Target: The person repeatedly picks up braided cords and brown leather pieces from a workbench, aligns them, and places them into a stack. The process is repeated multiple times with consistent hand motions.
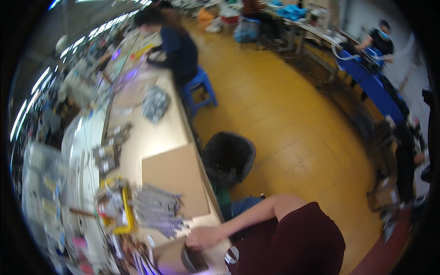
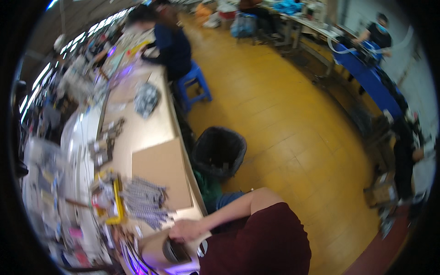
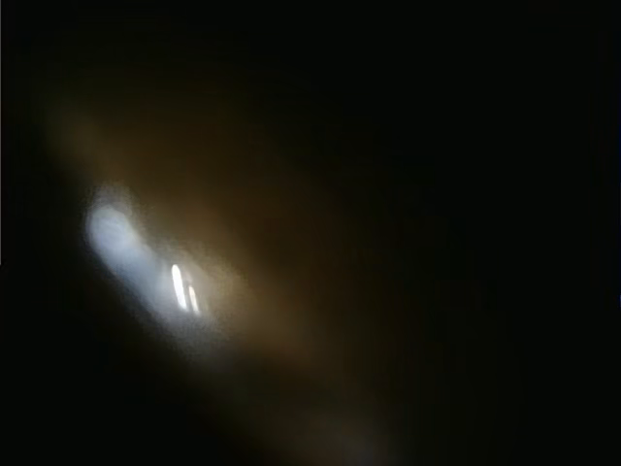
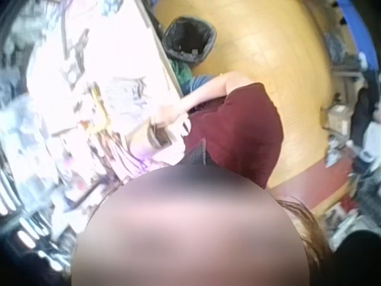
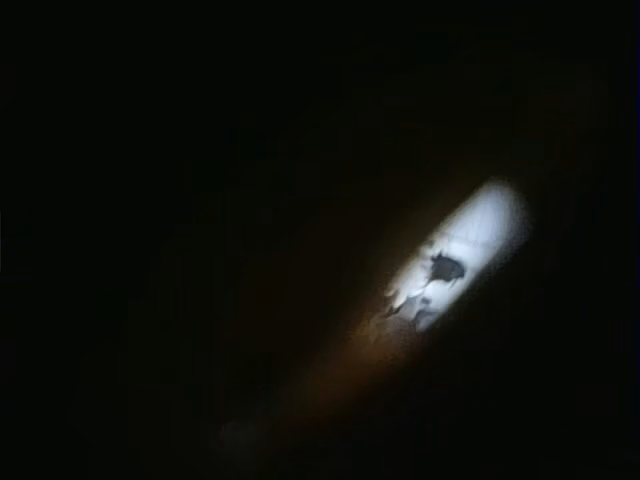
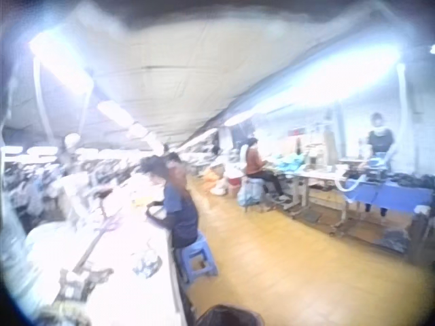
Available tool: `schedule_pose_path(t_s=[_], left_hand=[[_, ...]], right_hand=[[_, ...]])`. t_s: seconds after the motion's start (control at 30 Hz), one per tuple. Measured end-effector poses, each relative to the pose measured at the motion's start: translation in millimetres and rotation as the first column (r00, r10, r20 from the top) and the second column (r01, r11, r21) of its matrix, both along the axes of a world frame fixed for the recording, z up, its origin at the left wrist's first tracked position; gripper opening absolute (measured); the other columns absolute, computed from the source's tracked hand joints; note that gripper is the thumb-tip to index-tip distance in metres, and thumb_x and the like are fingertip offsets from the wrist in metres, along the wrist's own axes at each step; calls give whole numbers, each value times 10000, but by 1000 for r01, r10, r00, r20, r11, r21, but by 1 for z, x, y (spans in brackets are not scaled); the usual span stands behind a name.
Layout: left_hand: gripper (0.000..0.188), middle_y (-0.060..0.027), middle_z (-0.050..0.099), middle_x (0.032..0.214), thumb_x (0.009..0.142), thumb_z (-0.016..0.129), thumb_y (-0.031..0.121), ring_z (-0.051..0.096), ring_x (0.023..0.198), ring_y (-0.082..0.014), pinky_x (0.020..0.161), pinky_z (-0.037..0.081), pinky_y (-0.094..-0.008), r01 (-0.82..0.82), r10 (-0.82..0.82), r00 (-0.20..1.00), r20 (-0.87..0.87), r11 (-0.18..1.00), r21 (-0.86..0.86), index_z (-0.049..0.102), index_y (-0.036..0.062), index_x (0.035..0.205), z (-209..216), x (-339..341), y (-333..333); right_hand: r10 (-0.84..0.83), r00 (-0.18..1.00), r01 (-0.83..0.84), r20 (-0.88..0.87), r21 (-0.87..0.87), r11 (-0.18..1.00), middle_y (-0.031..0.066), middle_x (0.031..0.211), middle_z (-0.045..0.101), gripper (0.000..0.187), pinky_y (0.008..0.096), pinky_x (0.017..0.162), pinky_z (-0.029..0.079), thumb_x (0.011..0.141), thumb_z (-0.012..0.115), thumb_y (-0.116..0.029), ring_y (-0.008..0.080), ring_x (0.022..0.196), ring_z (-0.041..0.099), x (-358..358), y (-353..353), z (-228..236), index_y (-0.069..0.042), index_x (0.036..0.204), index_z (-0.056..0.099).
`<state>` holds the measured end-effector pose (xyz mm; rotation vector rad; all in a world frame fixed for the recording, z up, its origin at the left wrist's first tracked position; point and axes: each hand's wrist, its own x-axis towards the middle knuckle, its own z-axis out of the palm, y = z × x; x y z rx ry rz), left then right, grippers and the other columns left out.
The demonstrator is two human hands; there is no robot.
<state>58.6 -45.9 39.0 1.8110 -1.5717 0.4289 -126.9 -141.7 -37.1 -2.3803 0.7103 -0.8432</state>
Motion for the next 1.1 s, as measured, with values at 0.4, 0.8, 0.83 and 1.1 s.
schedule_pose_path(t_s=[0.4,0.8,0.83,1.1], left_hand=[[192,-124,572,1343,859,673,138,464,1329,-290,1185,50,-531,-467,539,794,-283,837,285,676,91,1045,28,-20,153],[381,-109,635,1102,849,721,300,585,1082,-270,1075,256,-519,-651,732,535,-422,675,346,638,63,1136,-21,-29,147],[391,-106,640,1057,839,732,289,594,1031,-265,1028,301,-492,-611,725,492,-481,682,403,636,51,1133,-23,-24,145],[294,-102,693,807,780,803,130,657,710,-142,642,521,-278,-615,626,364,-690,717,327,680,-30,994,-35,-15,146]], right_hand=[[162,986,-164,22,107,981,98,769,615,168,389,602,494,809,737,-183,285,667,612,25,66,38,-70,908,663],[595,736,-391,-322,516,762,149,786,651,182,380,606,494,876,698,-151,273,632,627,51,90,106,12,946,661],[591,756,-395,-282,524,755,153,796,649,178,374,612,497,878,694,-138,272,637,628,60,94,105,17,954,655],[515,845,-384,-142,509,771,164,919,620,153,407,669,522,900,662,-140,310,740,661,136,104,77,-12,982,637]])
